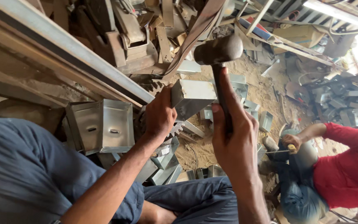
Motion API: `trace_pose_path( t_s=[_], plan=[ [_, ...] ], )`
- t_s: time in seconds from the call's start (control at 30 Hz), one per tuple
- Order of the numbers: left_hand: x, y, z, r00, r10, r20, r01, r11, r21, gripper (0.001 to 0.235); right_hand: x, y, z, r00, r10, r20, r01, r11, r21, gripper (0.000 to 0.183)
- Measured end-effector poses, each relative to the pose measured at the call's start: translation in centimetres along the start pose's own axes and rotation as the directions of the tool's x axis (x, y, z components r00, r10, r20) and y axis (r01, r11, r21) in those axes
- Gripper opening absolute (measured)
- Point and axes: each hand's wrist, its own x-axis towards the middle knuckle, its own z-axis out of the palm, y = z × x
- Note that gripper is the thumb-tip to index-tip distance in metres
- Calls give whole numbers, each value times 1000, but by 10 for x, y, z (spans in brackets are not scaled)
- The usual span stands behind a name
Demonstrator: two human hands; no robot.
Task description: The person uses a hammer to shape and flatten the edges of metal boxes by striking them against a metal base while sitting on the floor.
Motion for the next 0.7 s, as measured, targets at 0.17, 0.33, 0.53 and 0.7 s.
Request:
trace_pose_path(
  t_s=[0.17,0.33,0.53,0.7],
  plan=[
    [3,4,-2,998,45,-49,-44,998,34,43,-11,11,8,962,261,83,-265,964,35,57],
    [1,1,4,1000,-13,-9,13,1000,22,39,-28,12,8,972,235,-13,-234,970,72,56],
    [2,1,1,998,48,-50,-47,999,12,42,-46,4,9,975,221,-14,-221,975,19,55],
    [0,0,1,998,49,-48,-48,999,21,46,-50,1,4,962,266,-53,-267,964,-5,55]
  ],
)
